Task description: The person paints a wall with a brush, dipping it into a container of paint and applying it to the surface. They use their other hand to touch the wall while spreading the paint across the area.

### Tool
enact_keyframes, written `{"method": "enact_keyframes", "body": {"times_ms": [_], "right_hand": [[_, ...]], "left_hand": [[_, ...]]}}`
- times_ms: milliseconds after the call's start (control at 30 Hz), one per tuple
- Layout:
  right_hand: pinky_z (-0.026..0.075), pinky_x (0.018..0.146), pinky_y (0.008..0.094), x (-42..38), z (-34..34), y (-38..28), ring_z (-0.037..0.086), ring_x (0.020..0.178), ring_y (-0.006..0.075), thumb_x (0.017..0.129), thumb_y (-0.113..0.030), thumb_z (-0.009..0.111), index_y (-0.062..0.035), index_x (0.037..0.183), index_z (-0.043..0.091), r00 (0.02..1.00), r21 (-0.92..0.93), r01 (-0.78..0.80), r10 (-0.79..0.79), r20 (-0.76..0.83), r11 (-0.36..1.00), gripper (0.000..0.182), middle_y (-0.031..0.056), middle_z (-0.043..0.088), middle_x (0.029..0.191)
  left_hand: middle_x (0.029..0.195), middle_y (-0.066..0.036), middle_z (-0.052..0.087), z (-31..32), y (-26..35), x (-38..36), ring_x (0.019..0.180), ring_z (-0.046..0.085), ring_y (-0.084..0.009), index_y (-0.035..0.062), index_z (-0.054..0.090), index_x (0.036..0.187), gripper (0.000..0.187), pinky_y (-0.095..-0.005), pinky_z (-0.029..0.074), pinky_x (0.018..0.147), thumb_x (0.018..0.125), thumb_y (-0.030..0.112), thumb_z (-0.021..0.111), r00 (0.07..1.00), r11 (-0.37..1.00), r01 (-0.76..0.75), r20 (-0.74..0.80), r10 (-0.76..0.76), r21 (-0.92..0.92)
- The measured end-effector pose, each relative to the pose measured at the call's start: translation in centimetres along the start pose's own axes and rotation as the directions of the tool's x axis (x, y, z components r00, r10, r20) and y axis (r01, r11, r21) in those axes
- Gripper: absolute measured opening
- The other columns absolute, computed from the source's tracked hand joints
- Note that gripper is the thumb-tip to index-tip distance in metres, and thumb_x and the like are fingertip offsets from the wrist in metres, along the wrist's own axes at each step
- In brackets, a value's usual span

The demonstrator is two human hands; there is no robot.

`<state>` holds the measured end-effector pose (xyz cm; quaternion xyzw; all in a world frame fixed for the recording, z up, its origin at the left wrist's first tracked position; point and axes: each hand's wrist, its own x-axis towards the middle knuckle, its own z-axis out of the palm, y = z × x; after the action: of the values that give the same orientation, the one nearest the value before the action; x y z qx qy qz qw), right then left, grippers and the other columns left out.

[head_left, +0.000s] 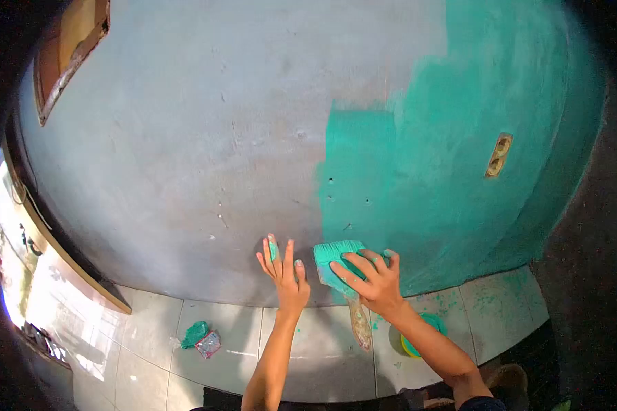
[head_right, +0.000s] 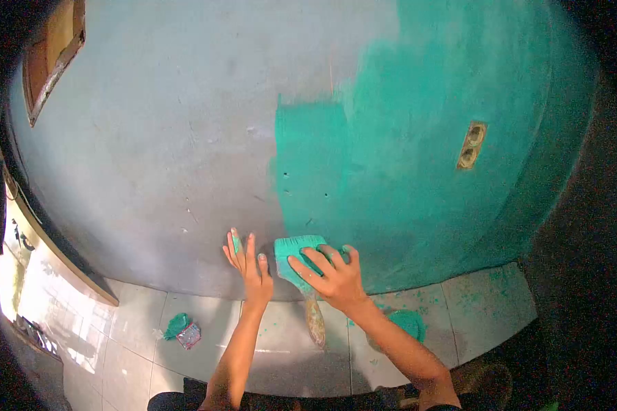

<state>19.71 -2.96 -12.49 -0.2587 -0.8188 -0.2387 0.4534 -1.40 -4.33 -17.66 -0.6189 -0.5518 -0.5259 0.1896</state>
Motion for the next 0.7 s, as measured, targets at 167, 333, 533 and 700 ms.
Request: {"method": "enact_keyframes", "body": {"times_ms": [167,333,533,700], "right_hand": [[0.037,0.092,0.0463,7.9,-3.6,2.0,0.060,0.100,0.0182,0.078,-0.025,0.068,-0.0328,0.119,0.072,0.992,-0.056,-0.003,-0.004,-0.128,0.998,0.042,-0.0042,0.064,0.116],[0.032,0.097,0.0429,15.5,-6.9,4.8,0.060,0.098,0.0185,0.081,-0.021,0.062,-0.0302,0.116,0.074,0.956,-0.220,0.065,-0.124,-0.266,0.973,0.038,-0.0025,0.067,0.114],[0.035,0.095,0.0427,19.9,-8.1,6.7,0.061,0.095,0.0179,0.081,-0.021,0.064,-0.0314,0.117,0.073,0.917,-0.328,0.012,-0.141,-0.373,0.945,0.039,-0.0029,0.069,0.112],[0.040,0.084,0.0408,12.8,-4.1,6.3,0.061,0.093,0.0181,0.083,-0.020,0.064,-0.0319,0.123,0.071,0.978,-0.311,0.101,-0.151,-0.141,0.945,0.042,-0.0038,0.069,0.115]], "left_hand": [[0.163,-0.021,0.028,-2.2,2.7,5.3,0.153,0.015,-0.0414,0.0060,0.048,0.147,0.059,-0.0618,0.003,0.121,0.089,0.004,0.051,0.995,0.994,-0.102,-0.024,0.101,-0.033],[0.162,-0.021,0.029,-4.1,6.1,14.6,0.153,0.017,-0.0410,0.0052,0.048,0.147,0.060,-0.0594,0.007,0.122,0.087,0.003,0.051,0.983,0.984,-0.173,-0.060,0.171,-0.031],[0.158,-0.020,0.038,-3.8,5.9,17.6,0.150,0.029,-0.0381,0.0013,0.051,0.143,0.052,-0.0526,0.021,0.122,0.092,0.006,0.053,0.977,0.974,-0.215,0.001,0.215,0.067],[0.158,-0.024,0.036,-2.9,2.5,13.5,0.150,0.026,-0.0419,-0.0030,0.051,0.142,0.050,-0.0546,0.020,0.121,0.093,0.005,0.051,0.965,0.965,-0.252,0.101,0.244,0.077]]}}
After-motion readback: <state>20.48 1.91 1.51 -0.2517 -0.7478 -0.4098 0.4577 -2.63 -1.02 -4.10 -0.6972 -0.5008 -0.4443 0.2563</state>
